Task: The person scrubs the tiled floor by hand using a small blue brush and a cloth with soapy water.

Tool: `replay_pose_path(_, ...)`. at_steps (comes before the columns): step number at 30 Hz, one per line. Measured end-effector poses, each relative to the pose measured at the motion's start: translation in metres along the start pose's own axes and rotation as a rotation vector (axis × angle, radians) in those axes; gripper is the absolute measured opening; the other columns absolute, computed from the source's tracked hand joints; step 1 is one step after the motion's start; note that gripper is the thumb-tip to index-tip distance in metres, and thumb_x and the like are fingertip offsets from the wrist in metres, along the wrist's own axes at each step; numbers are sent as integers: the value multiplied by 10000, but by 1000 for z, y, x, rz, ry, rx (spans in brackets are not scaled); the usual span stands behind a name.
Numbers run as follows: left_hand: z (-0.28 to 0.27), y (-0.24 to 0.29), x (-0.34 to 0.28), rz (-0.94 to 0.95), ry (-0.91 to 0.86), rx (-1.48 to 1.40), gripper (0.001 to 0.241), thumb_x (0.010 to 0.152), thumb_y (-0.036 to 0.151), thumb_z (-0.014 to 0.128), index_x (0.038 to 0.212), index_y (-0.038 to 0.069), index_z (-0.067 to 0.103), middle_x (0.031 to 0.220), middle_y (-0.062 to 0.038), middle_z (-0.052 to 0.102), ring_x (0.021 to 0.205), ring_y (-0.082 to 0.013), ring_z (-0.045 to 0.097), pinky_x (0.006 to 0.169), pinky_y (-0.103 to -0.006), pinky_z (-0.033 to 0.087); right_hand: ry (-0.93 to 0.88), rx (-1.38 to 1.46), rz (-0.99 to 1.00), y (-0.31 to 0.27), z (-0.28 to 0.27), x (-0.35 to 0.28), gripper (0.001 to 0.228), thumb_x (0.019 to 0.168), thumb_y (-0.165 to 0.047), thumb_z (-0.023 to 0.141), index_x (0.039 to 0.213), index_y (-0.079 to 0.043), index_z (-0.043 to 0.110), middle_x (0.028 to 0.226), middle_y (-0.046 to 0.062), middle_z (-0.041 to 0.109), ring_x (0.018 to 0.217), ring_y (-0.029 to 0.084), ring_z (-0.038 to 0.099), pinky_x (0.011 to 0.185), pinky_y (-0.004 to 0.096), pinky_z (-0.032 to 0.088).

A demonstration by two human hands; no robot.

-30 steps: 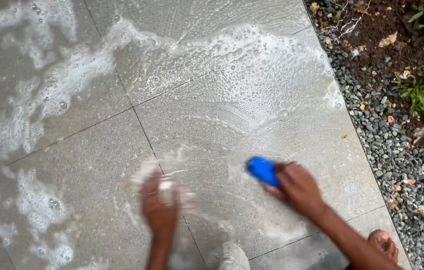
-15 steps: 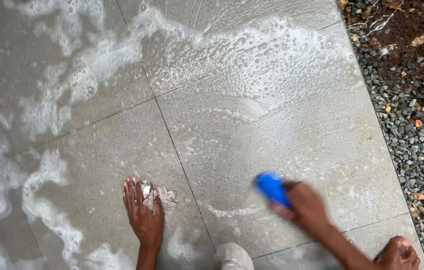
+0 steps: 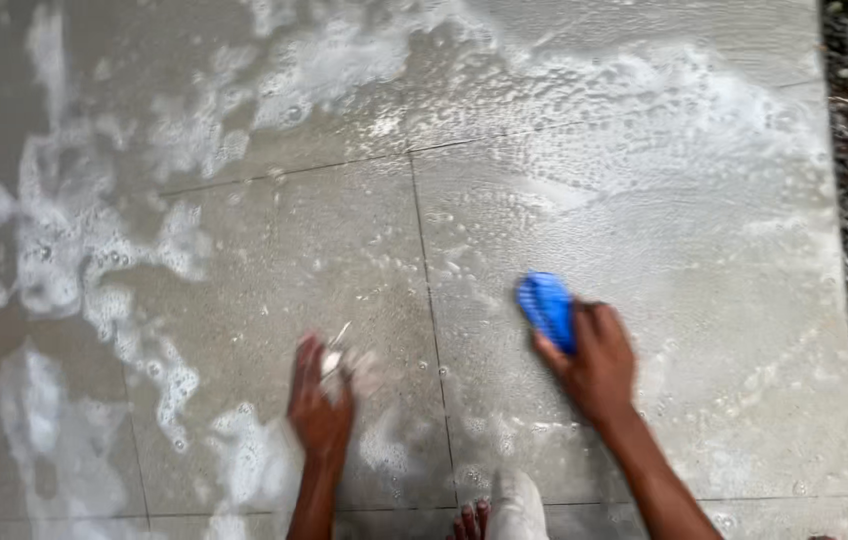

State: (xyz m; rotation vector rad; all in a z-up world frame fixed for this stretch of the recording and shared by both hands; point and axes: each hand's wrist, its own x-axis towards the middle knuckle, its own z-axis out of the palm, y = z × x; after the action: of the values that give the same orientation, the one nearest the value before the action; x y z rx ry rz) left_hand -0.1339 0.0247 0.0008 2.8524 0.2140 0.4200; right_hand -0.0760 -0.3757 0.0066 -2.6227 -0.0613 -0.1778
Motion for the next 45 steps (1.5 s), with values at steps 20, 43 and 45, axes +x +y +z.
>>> replay_pose_path(20, -3, -83, 49, -585, 207, 79, 533, 1269, 359, 505, 1606, -52, 546, 1708, -297, 458, 1585, -503, 373, 1289, -671, 245, -223, 31, 178, 55, -21, -48, 589, 970, -675, 682, 1171, -128, 596, 1074, 82, 671, 868, 269, 642, 663, 420, 523)
replay_pose_path(43, 15, -90, 42, -441, 329, 113, 381, 1264, 198, 595, 1603, 23, 581, 1697, -244, 523, 1602, -421, 410, 1327, -544, 219, 395, 11, 426, 30, -16, 69, 439, 1067, -305, 889, 1011, -102, 504, 863, 61, 535, 736, 240, 505, 635, 459, 406)
replay_pose_path(45, 20, -97, 37, -467, 288, 98, 414, 1258, 191, 611, 1643, 61, 530, 1739, -184, 477, 1642, -373, 351, 1353, -513, 171, -47, 164, -2, -50, 27, 35, 403, 1081, -496, 630, 1114, -101, 555, 965, 122, 581, 778, 270, 537, 563, 433, 465)
